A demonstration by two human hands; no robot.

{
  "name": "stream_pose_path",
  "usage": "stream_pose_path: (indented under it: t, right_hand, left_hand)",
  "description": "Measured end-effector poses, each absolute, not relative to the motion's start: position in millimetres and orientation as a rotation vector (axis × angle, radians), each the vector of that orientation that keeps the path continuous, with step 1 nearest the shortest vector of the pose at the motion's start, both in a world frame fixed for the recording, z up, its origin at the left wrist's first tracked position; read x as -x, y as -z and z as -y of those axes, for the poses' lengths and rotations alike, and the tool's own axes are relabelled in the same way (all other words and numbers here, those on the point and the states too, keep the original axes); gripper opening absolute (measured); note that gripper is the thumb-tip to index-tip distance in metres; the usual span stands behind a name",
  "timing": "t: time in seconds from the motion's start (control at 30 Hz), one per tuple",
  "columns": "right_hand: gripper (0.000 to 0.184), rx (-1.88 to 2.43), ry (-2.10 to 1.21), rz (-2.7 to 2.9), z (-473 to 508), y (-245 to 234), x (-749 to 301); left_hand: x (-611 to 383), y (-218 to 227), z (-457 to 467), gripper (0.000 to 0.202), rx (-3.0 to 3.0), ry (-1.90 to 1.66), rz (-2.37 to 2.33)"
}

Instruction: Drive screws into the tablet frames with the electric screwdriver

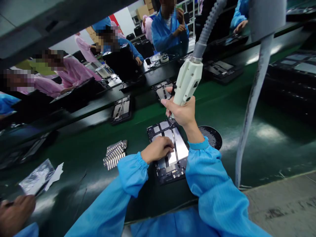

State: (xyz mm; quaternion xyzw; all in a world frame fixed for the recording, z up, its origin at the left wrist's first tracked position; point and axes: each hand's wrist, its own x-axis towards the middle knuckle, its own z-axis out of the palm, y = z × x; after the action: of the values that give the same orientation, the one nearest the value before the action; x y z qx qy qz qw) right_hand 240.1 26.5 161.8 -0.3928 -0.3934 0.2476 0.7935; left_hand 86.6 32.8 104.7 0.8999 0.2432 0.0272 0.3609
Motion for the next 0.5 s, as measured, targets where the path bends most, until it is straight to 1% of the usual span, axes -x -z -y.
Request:
stream_pose_path:
  t: [0.1,0.23,0.33,0.43,0.5]
  right_hand:
    - [0.035,0.837,-0.559,0.811,-25,-162,-239]
    - [0.035,0.881,-0.592,0.777,-23,-157,-240]
    - [0.04,0.878,-0.594,0.788,-28,-152,-241]
    - [0.045,0.872,-0.624,0.783,-29,-151,-243]
    - [0.045,0.887,-0.647,0.771,-28,-151,-243]
  left_hand:
    - [-88,-103,-35,0.024,-2.385,0.003,-0.579]
    - [-87,-104,-37,0.009,-2.531,0.142,-0.548]
    - [-87,-101,-41,0.006,-2.615,0.211,-0.546]
    - [-85,-92,-40,0.005,-2.617,0.213,-0.555]
    - [-77,-93,-40,0.007,-2.566,0.123,-0.587]
